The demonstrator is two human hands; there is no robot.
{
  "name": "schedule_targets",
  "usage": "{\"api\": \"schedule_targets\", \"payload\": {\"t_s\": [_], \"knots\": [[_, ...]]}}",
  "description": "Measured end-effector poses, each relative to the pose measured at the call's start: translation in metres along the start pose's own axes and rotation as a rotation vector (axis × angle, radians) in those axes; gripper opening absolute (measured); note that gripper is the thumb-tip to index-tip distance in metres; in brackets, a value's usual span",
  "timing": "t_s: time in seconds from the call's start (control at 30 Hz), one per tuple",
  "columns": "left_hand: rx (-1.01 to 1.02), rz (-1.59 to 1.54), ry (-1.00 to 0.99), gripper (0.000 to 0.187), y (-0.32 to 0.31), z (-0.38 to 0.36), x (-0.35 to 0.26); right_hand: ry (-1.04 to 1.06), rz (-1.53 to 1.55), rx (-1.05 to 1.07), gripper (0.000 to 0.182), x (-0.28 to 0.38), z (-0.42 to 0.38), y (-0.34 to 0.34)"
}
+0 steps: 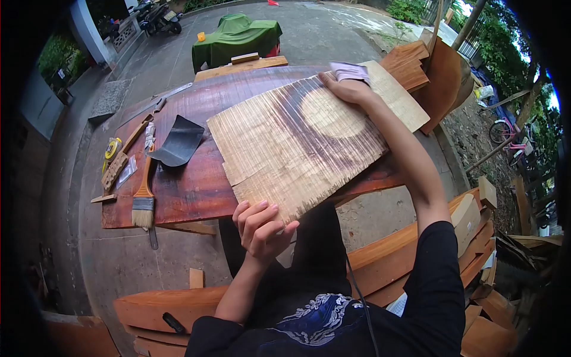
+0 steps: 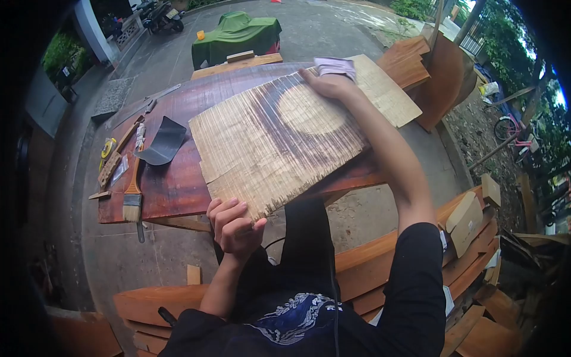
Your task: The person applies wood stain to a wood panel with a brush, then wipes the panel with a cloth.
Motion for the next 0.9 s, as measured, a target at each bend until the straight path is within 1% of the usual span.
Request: {"api": "schedule_targets", "payload": {"t_s": [0.03,0.07,0.1,0.17,0.23,0.27,0.3,0.33,0.37,0.43,0.47,0.5,0.57,0.63,0.7,0.77,0.8,0.83,0.87,0.9], "knots": [[-0.011,-0.01,0.008,0.039,-0.001,-0.002,0.0,-0.003,0.134,0.127,0.105,0.051,-0.048,-0.007],[-0.024,-0.021,0.014,0.041,-0.001,-0.004,-0.001,0.288,0.115,-0.026,0.103,0.102,-0.077,-0.007],[-0.024,-0.014,0.012,0.04,-0.002,-0.005,-0.003,0.184,-0.004,0.424,0.1,0.13,-0.112,-0.037],[-0.021,-0.008,-0.001,0.04,-0.004,-0.005,-0.007,0.739,0.274,0.054,0.093,0.213,-0.19,-0.012],[-0.023,-0.049,0.003,0.038,-0.005,-0.004,-0.006,0.917,0.394,0.047,0.086,0.244,-0.228,-0.009],[-0.009,-0.041,-0.005,0.037,-0.004,-0.001,-0.007,0.933,0.392,0.022,0.076,0.239,-0.226,-0.01],[0.015,0.016,-0.014,0.038,-0.004,0.0,-0.01,0.869,0.371,0.092,0.07,0.231,-0.213,-0.002],[0.022,0.021,-0.016,0.038,-0.003,-0.001,-0.01,0.805,0.366,-0.033,0.073,0.208,-0.182,0.004],[0.025,0.027,-0.015,0.038,-0.003,-0.001,-0.01,0.372,0.21,0.294,0.079,0.153,-0.129,-0.019],[0.022,0.043,-0.029,0.04,-0.004,-0.002,-0.011,-0.013,0.16,0.268,0.089,0.044,-0.06,-0.012],[0.012,0.04,-0.032,0.04,-0.005,-0.001,-0.011,0.164,0.087,-0.075,0.093,-0.001,-0.016,0.004],[0.005,0.037,-0.029,0.04,-0.006,-0.003,-0.011,-0.076,0.171,0.169,0.094,-0.033,-0.022,0.005],[-0.019,0.027,-0.036,0.041,-0.004,-0.005,-0.011,-0.194,0.052,0.272,0.093,-0.028,-0.042,-0.001],[-0.075,-0.01,-0.037,0.04,-0.005,-0.006,-0.008,0.009,0.032,0.074,0.093,0.056,-0.108,0.004],[-0.067,0.002,-0.036,0.04,-0.005,-0.007,-0.009,0.377,0.118,0.081,0.089,0.133,-0.186,0.005],[-0.057,-0.001,-0.042,0.04,-0.004,-0.006,-0.009,0.722,0.076,-0.11,0.086,0.159,-0.24,0.01],[-0.044,0.012,-0.056,0.039,-0.004,-0.005,-0.009,0.727,0.151,-0.06,0.08,0.151,-0.241,0.014],[-0.03,0.013,-0.054,0.039,-0.005,-0.006,-0.009,0.671,0.026,-0.004,0.074,0.138,-0.219,0.021],[-0.016,0.014,-0.052,0.039,-0.005,-0.007,-0.01,0.447,0.026,-0.099,0.07,0.088,-0.194,0.031],[-0.008,0.016,-0.054,0.04,-0.006,-0.006,-0.01,-0.006,0.133,0.085,0.07,0.024,-0.164,0.033]]}}
Point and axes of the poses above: each hand's wrist, its own z-axis towards the middle knuckle, its own y-axis out of the back of the hand, x = y × z, the point moved 10 cm from there along z, towards the middle knuckle, and after that the axes turned 8 degrees about -x, right-handed, at the moved point
